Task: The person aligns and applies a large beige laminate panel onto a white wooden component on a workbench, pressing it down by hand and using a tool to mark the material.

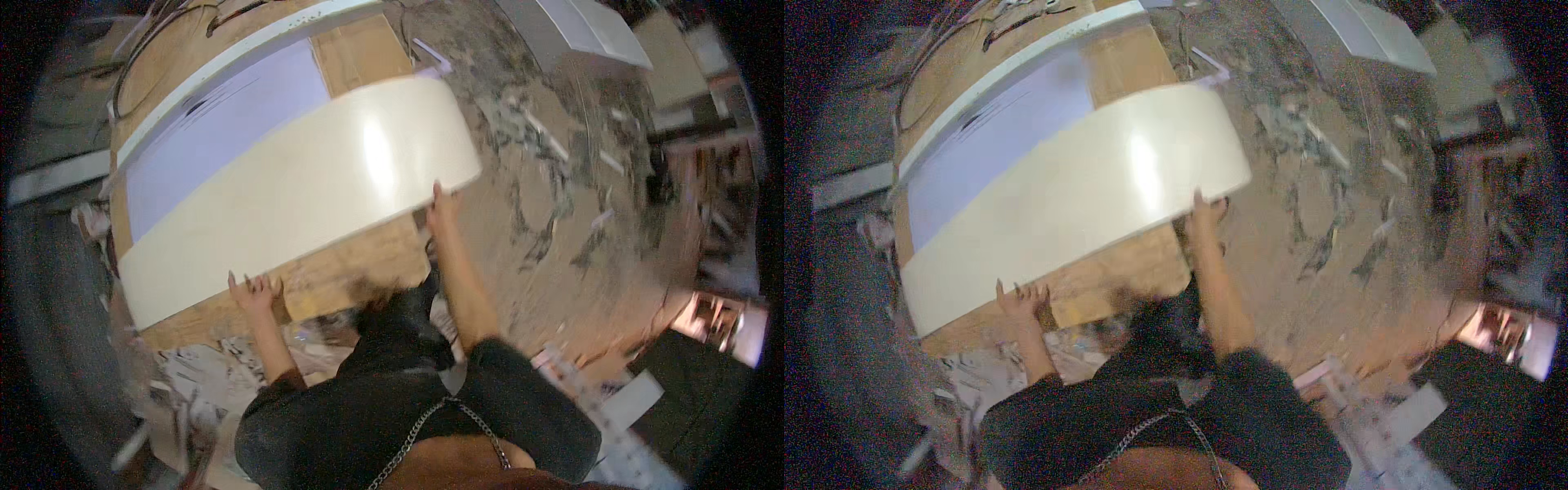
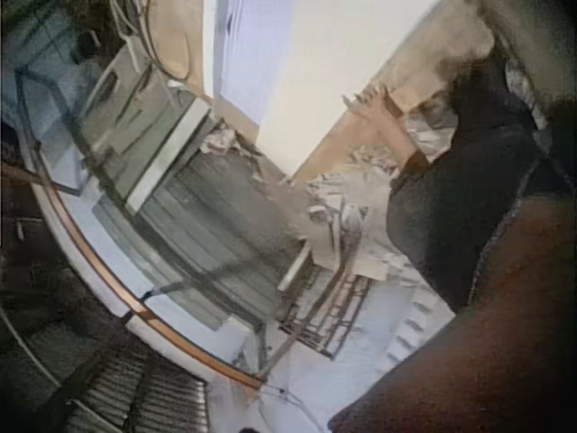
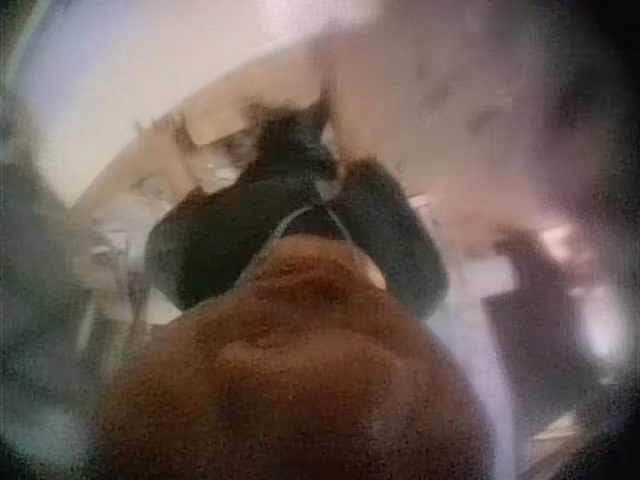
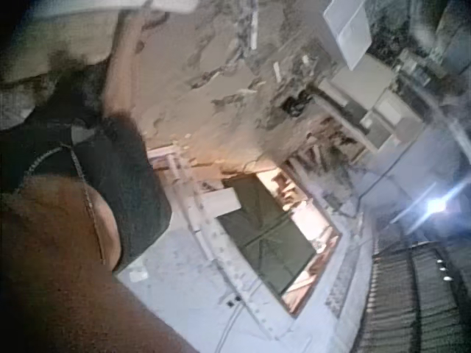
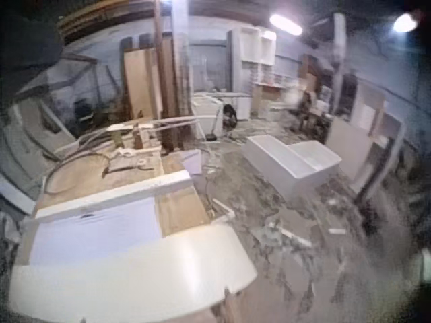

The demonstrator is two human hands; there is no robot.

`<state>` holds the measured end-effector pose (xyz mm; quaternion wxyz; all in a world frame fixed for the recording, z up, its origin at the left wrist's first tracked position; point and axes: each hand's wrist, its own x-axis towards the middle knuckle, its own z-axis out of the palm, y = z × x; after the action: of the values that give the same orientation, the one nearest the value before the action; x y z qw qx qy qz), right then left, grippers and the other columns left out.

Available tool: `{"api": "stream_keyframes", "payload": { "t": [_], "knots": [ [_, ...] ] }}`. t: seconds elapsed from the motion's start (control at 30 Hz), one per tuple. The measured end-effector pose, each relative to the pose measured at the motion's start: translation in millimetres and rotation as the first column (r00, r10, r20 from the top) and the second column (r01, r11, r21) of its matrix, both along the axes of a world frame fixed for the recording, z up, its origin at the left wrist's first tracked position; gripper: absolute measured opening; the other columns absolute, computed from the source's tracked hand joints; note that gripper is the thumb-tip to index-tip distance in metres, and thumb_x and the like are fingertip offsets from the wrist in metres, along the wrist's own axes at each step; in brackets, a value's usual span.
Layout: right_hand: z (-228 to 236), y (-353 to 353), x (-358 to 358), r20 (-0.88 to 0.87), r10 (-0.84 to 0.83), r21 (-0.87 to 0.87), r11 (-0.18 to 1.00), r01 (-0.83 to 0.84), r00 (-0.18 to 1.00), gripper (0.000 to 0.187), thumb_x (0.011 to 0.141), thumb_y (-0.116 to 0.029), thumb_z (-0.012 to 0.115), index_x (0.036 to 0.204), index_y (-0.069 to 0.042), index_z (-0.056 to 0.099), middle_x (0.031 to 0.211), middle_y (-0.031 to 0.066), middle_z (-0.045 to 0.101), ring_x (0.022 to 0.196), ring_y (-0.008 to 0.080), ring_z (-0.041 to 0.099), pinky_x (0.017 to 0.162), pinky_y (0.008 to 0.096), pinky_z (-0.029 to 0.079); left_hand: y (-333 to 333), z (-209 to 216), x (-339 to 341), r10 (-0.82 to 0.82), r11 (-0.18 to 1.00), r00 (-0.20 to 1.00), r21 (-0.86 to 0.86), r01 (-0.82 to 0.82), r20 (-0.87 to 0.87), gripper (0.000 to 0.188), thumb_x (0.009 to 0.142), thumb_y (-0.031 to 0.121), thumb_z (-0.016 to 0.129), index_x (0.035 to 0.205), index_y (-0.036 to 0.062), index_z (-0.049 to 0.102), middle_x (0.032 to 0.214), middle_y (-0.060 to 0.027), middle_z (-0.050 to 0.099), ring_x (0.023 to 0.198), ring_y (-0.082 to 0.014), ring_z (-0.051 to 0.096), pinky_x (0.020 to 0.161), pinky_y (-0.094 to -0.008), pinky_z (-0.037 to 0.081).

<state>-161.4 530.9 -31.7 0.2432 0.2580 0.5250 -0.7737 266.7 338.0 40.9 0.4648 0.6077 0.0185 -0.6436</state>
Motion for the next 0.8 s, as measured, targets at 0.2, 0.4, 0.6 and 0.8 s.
{"api": "stream_keyframes", "payload": {
  "t": [0.2, 0.4, 0.6, 0.8],
  "knots": [
    [-85, 132, -50, 0.219, 0.177, -0.037, 0.984, -0.173, 0.96, 0.04, 0.105, -0.009, 0.043, 0.142, 0.0, 0.035, 0.124, 0.0194, 0.057, 0.106, 0.0278, 0.061, 0.082, 0.0377, 0.058, 64, 7, -87, -0.047, 0.998, 0.946, -0.023, 0.057, 0.321, 0.052, 0.094, 0.055, 0.061, 0.116, 0.0086, 0.058, 0.109, -0.01, 0.061, 0.086, -0.0187, 0.06, 0.057, -0.0347, 0.047],
    [-211, 163, -119, 0.591, 0.506, -0.047, 0.799, -0.6, 0.628, 0.031, 0.106, -0.018, 0.036, 0.115, 0.004, 0.057, 0.081, 0.0088, 0.058, 0.06, 0.0178, 0.051, 0.047, 0.0303, 0.044, 18, 6, -80, -0.001, 0.957, 0.952, -0.276, 0.089, 0.305, 0.067, 0.1, 0.053, 0.054, 0.141, 0.0011, 0.046, 0.138, -0.0142, 0.055, 0.122, -0.0278, 0.055, 0.1, -0.0426, 0.05],
    [-248, 83, -143, 0.497, 0.865, -0.409, 0.161, -0.898, -0.071, 0.047, 0.1, -0.038, 0.054, 0.127, 0.001, 0.055, 0.088, 0.0127, 0.062, 0.061, 0.0205, 0.056, 0.053, 0.0372, 0.052, 23, 88, -155, 0.127, 0.877, 0.954, -0.48, 0.019, 0.27, 0.066, 0.101, 0.046, 0.054, 0.144, -0.0024, 0.042, 0.141, -0.0163, 0.053, 0.126, -0.0299, 0.054, 0.105, -0.0415, 0.048],
    [-92, 24, -255, 0.125, 0.958, -0.16, -0.236, -0.958, -0.257, 0.041, 0.099, -0.02, 0.059, 0.135, -0.002, 0.051, 0.102, 0.0124, 0.064, 0.075, 0.0178, 0.063, 0.061, 0.034, 0.054, 144, 105, -244, 0.297, 0.848, 0.84, -0.53, -0.014, 0.453, 0.055, 0.102, 0.03, 0.059, 0.144, -0.0015, 0.042, 0.139, -0.0143, 0.054, 0.124, -0.0285, 0.055, 0.103, -0.0423, 0.05]
  ]
}}
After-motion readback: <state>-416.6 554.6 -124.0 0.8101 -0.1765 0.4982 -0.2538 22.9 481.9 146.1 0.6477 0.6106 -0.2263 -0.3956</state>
